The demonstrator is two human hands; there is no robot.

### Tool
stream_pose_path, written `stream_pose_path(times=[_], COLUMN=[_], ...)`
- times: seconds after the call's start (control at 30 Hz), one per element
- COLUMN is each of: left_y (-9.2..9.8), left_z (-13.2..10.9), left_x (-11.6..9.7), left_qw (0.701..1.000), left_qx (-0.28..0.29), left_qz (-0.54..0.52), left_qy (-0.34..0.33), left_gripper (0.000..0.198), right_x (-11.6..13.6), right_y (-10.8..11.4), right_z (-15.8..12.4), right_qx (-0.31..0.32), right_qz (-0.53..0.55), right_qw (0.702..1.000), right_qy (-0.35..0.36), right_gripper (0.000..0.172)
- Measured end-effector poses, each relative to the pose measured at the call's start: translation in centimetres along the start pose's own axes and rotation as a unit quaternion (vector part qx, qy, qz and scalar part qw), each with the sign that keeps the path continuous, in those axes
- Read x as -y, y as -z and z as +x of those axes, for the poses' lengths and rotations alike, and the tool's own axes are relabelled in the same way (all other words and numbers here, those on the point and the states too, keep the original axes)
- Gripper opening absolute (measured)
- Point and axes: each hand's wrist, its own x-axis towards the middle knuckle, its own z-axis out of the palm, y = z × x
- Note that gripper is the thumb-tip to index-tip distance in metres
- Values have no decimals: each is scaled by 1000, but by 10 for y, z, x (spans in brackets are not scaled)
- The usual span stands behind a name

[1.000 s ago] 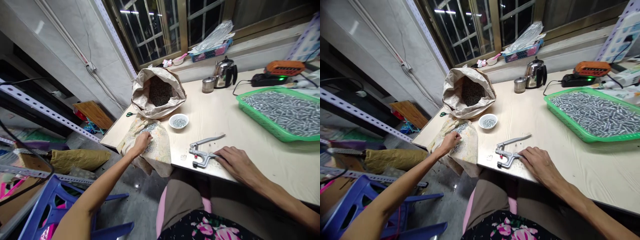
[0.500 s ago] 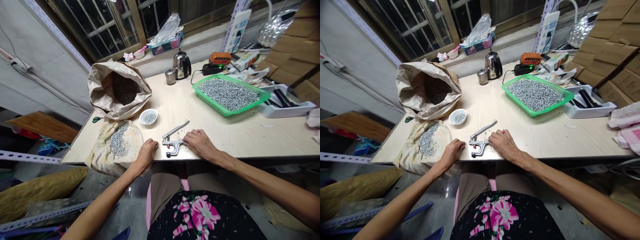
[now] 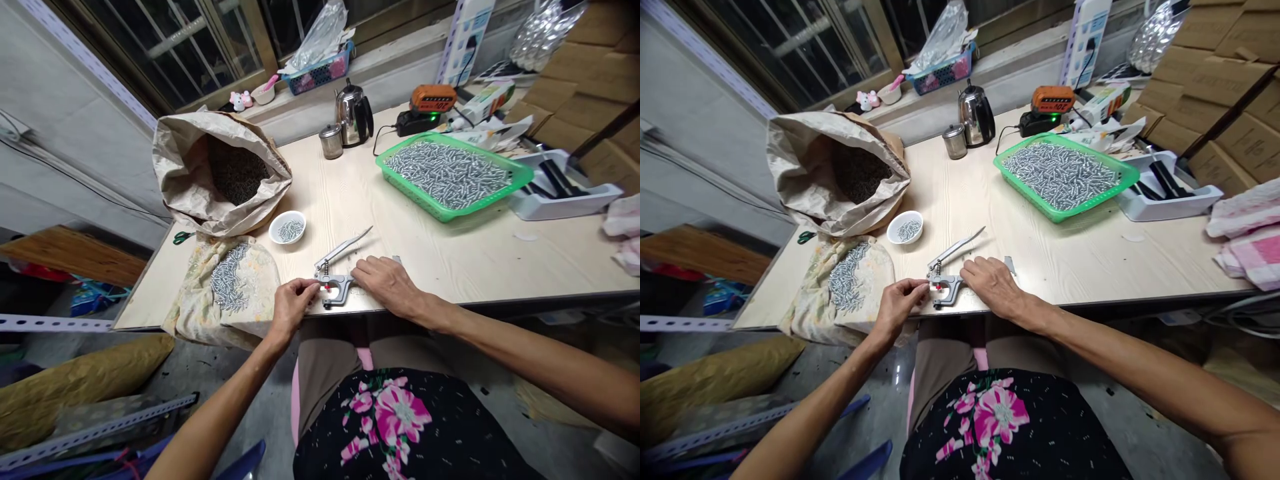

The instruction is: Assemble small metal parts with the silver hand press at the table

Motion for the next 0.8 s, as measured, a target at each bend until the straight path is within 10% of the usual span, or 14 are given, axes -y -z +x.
stream_pose_path(times=[0.8], left_y=[-3], left_z=[1], left_x=[-10], left_qw=[976], left_qx=[109], left_qz=[188], left_qy=[30], left_gripper=[37], right_x=[5], right_y=[-2], right_z=[-7], right_qx=[18], right_qz=[-14], right_qw=[1000], right_qy=[0], right_gripper=[19])
